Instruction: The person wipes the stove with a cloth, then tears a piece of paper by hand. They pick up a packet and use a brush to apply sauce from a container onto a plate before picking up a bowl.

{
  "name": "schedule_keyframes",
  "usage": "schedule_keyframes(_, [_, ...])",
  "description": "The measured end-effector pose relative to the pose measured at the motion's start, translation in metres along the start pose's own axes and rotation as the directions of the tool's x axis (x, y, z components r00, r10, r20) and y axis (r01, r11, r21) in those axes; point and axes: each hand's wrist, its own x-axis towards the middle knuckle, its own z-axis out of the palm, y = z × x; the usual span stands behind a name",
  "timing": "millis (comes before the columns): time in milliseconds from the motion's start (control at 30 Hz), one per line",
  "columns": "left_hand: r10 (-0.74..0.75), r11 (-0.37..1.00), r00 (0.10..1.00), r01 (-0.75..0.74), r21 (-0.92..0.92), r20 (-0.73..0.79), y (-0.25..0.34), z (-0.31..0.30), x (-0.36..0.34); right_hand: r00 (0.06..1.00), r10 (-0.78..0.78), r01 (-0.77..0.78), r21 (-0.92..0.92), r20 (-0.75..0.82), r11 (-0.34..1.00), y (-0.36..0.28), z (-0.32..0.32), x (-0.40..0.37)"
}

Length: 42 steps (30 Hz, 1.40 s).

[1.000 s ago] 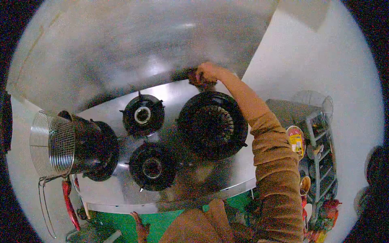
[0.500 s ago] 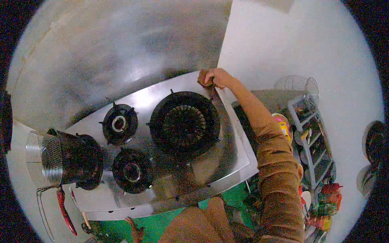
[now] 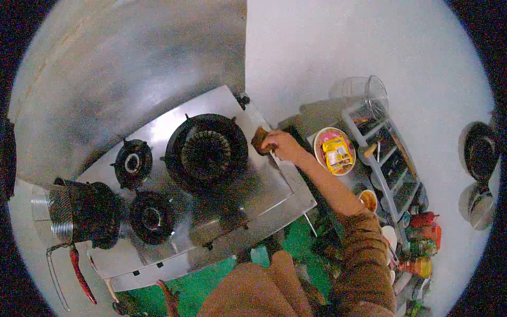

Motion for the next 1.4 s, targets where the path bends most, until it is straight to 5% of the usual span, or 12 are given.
schedule_keyframes(300, [0.057, 0.996, 0.996, -0.052, -0.075, 0.073, 0.011, -0.01, -0.001, 0.99, 0.14, -0.14, -0.075, -0.014, 0.987, -0.042, 0.003, -0.122])
schedule_keyframes(367, [0.027, 0.994, 0.997, -0.02, -0.103, 0.068, -0.006, -0.006, 0.006, 0.989, 0.141, -0.141, 0.002, 0.052, 0.99, -0.055, -0.021, -0.12])
schedule_keyframes(433, [-0.006, 0.991, 0.998, 0.014, -0.134, 0.06, -0.014, -0.005, 0.011, 0.911, 0.337, -0.391, 0.24, 0.238, 0.888, -0.054, -0.045, -0.104])
schedule_keyframes(500, [0.084, 0.995, 0.994, -0.081, -0.05, 0.064, -0.011, -0.006, 0.006, 0.928, 0.372, -0.361, 0.273, 0.011, 0.892, -0.048, -0.055, -0.063])
schedule_keyframes(567, [0.038, 0.997, 0.998, -0.034, -0.068, 0.046, -0.011, -0.003, 0.009, 0.925, 0.312, -0.263, 0.227, -0.216, 0.938, -0.041, -0.041, -0.017])
schedule_keyframes(667, [0.032, 0.992, 0.999, -0.029, -0.12, 0.03, -0.012, -0.002, 0.009, 0.904, 0.345, -0.337, 0.076, -0.253, 0.938, -0.017, 0.008, 0.029])
schedule_keyframes(733, [0.063, 0.987, 0.998, -0.058, -0.148, 0.031, -0.013, -0.002, 0.007, 0.919, 0.007, -0.078, -0.166, -0.393, 0.983, -0.004, 0.041, 0.034])
schedule_keyframes(1067, [0.129, 0.979, 0.991, -0.12, -0.163, 0.04, 0.01, -0.003, -0.002, 0.954, -0.004, -0.119, -0.391, -0.3, 0.912, -0.104, 0.073, -0.068])
schedule_keyframes(1133, [0.125, 0.988, 0.99, -0.118, -0.101, 0.065, 0.011, -0.009, -0.006, 0.92, 0.218, -0.31, -0.266, -0.324, 0.913, -0.131, 0.091, -0.096])
schedule_keyframes(1267, [0.147, 0.988, 0.988, -0.144, -0.062, 0.049, 0.008, -0.004, -0.004, 0.946, 0.147, -0.176, -0.076, -0.291, 0.981, -0.186, 0.117, -0.14])
schedule_keyframes(1333, [0.166, 0.984, 0.986, -0.164, -0.068, 0.011, 0.015, -0.01, -0.003, 0.961, 0.238, -0.192, 0.28, -0.14, 0.941, -0.207, 0.112, -0.144])
schedule_keyframes(1400, [0.126, 0.992, 0.991, -0.126, -0.006, 0.044, 0.035, -0.014, -0.011, 0.918, 0.291, -0.229, 0.239, -0.271, 0.944, -0.212, 0.09, -0.124])
